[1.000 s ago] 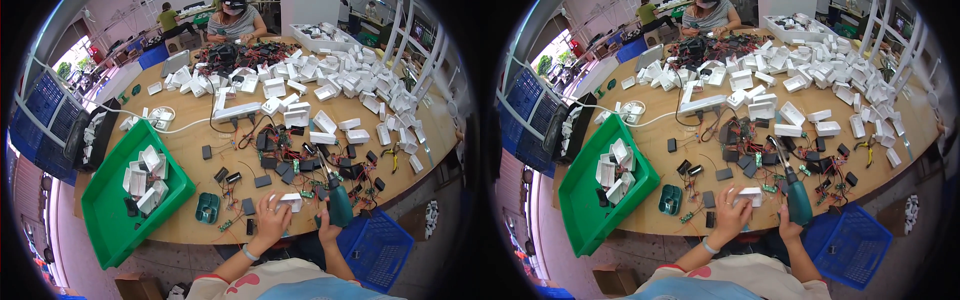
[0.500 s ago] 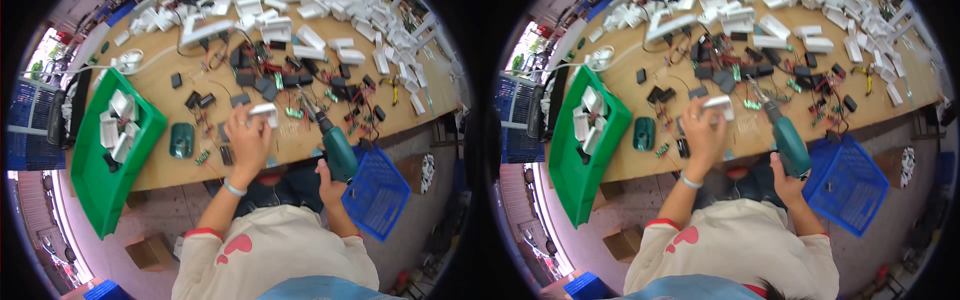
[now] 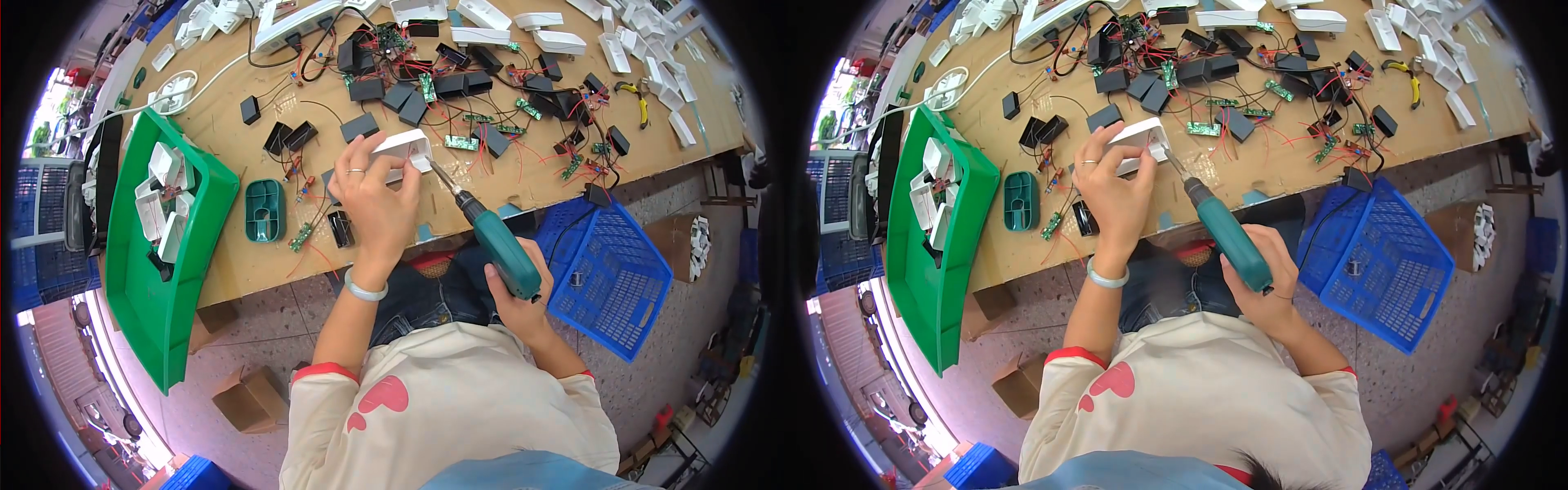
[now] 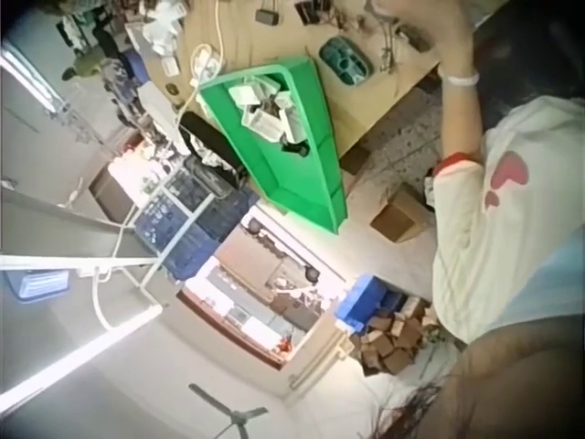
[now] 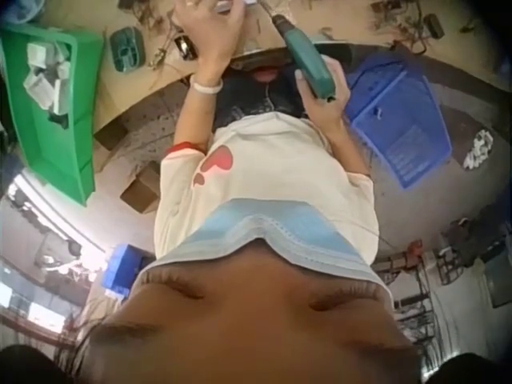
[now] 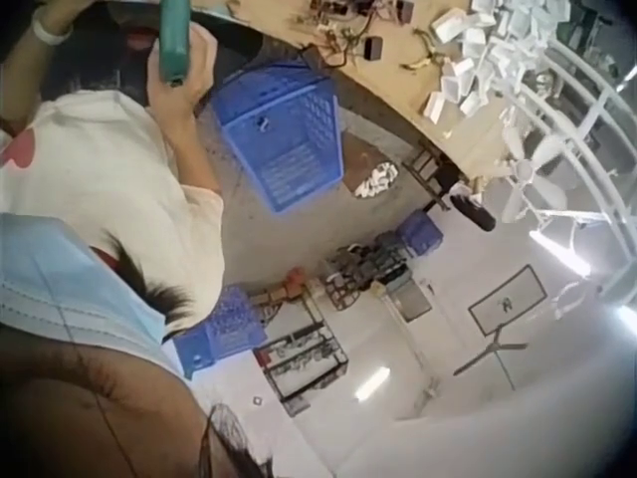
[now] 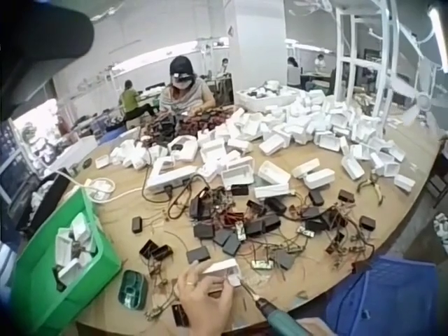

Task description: Assembling small electronic components using an electric screwdriver at a workstation.

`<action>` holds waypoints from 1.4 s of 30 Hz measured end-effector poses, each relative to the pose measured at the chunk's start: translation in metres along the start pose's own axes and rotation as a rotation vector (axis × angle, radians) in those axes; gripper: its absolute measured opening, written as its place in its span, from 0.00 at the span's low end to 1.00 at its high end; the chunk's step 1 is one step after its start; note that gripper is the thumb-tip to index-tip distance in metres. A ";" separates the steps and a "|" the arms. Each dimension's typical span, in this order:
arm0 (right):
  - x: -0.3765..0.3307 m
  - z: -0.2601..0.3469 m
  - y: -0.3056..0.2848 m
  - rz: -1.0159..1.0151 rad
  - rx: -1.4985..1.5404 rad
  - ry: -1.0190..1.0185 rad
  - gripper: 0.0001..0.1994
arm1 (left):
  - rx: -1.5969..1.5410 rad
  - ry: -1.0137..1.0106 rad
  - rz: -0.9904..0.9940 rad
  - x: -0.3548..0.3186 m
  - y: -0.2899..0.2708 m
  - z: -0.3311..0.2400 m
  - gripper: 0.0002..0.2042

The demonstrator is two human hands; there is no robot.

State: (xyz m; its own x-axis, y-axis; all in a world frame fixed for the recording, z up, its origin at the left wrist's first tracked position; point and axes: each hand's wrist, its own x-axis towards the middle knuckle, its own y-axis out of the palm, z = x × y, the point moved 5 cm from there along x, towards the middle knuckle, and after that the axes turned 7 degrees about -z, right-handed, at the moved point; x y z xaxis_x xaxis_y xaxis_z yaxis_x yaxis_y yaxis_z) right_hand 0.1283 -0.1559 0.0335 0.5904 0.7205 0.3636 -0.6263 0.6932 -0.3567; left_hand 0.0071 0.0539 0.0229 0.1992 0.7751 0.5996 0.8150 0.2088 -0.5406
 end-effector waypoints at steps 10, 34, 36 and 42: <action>0.009 -0.009 0.017 0.003 0.020 0.021 0.15 | 0.097 0.052 -0.026 0.000 0.002 -0.005 0.04; 0.009 -0.007 0.023 0.004 0.014 0.124 0.11 | 0.055 0.074 -0.049 -0.002 0.004 -0.001 0.05; 0.009 -0.008 0.024 0.004 0.019 0.129 0.11 | 0.058 0.073 -0.044 -0.002 0.004 0.000 0.05; 0.007 -0.010 0.023 0.014 0.019 0.153 0.11 | 0.059 0.071 -0.043 -0.002 0.004 0.000 0.05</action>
State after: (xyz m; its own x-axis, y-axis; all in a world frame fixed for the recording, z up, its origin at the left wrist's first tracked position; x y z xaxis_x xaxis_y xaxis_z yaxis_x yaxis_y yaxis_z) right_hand 0.1233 -0.1345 0.0192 0.6515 0.7250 0.2234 -0.6433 0.6840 -0.3439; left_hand 0.0100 0.0527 0.0197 0.2044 0.7212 0.6619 0.7903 0.2774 -0.5463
